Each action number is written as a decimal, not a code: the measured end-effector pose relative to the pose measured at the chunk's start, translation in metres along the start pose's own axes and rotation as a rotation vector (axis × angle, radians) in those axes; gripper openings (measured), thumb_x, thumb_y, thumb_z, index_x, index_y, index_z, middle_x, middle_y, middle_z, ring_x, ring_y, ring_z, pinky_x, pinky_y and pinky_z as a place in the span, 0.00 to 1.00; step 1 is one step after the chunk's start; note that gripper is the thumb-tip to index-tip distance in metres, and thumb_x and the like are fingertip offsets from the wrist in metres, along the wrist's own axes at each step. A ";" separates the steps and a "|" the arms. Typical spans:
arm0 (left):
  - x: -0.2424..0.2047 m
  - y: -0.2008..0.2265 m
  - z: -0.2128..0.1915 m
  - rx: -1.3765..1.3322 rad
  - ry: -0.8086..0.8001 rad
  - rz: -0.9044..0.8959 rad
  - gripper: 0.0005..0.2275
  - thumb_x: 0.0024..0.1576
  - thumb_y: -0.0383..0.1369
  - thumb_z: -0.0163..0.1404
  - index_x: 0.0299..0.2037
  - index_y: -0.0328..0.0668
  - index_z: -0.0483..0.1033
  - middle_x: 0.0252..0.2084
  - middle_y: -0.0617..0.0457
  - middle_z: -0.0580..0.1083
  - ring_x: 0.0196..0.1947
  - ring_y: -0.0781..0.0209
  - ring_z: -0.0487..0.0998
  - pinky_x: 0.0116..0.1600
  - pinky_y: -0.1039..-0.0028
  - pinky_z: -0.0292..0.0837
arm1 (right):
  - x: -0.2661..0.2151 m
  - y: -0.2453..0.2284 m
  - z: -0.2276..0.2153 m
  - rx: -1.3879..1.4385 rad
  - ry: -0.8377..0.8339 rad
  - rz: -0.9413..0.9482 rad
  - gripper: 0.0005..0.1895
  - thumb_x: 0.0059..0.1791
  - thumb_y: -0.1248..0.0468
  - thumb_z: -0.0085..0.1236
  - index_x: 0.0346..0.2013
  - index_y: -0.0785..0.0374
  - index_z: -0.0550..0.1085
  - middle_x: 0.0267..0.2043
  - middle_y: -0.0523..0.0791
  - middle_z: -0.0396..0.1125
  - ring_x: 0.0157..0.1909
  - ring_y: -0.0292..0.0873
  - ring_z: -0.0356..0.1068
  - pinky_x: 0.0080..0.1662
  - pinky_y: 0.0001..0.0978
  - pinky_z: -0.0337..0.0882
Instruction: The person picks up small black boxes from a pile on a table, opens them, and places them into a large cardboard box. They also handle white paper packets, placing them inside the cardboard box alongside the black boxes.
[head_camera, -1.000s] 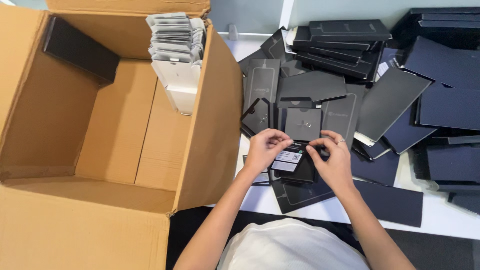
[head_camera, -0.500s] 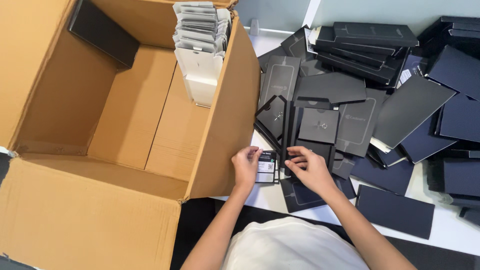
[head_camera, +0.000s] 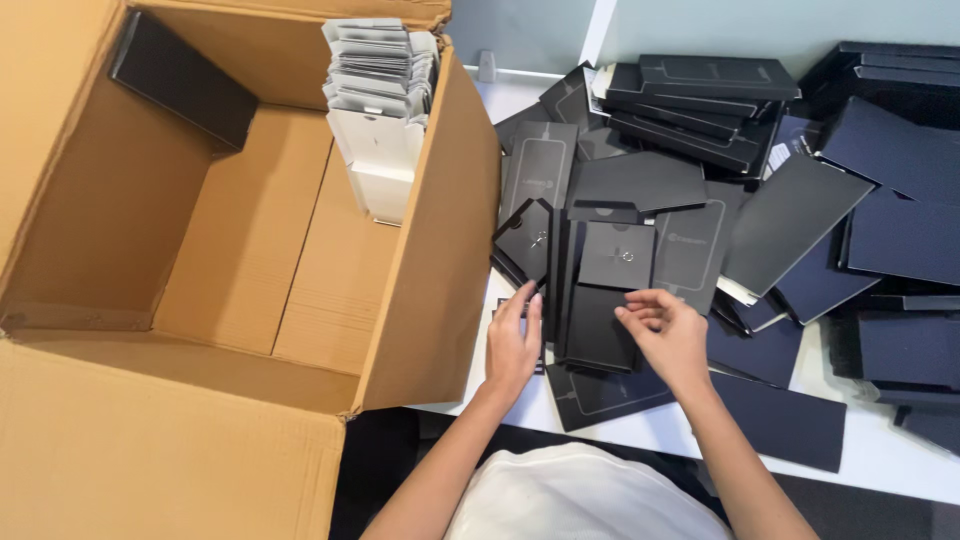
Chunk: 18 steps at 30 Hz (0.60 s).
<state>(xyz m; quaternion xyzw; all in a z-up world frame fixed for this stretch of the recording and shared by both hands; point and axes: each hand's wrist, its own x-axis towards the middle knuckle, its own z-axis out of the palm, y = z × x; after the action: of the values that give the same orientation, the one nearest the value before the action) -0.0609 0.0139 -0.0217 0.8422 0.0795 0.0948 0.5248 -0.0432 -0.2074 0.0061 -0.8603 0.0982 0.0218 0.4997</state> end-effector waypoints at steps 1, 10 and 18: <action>0.002 0.006 0.007 -0.080 -0.054 -0.124 0.13 0.63 0.34 0.50 0.52 0.32 0.80 0.44 0.38 0.80 0.40 0.50 0.84 0.48 0.68 0.77 | -0.001 0.001 -0.003 -0.041 0.038 0.013 0.16 0.45 0.65 0.69 0.45 0.69 0.80 0.39 0.48 0.76 0.38 0.36 0.76 0.44 0.27 0.77; 0.018 -0.025 0.065 -0.127 -0.123 -0.259 0.14 0.56 0.32 0.59 0.46 0.28 0.80 0.42 0.42 0.81 0.39 0.57 0.84 0.47 0.71 0.78 | -0.003 0.026 -0.011 -0.183 0.046 0.267 0.28 0.41 0.55 0.73 0.49 0.70 0.77 0.42 0.52 0.77 0.42 0.44 0.79 0.47 0.34 0.77; 0.022 -0.025 0.066 -0.287 -0.153 -0.441 0.18 0.56 0.36 0.59 0.50 0.29 0.78 0.45 0.45 0.82 0.43 0.62 0.84 0.51 0.73 0.78 | 0.000 0.022 -0.016 -0.237 0.018 0.251 0.23 0.46 0.56 0.69 0.50 0.70 0.80 0.37 0.53 0.78 0.42 0.44 0.79 0.48 0.33 0.75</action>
<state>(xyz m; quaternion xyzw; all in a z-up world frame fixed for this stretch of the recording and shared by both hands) -0.0242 -0.0273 -0.0707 0.7262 0.2067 -0.0754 0.6514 -0.0487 -0.2316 -0.0052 -0.8945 0.2060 0.0876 0.3871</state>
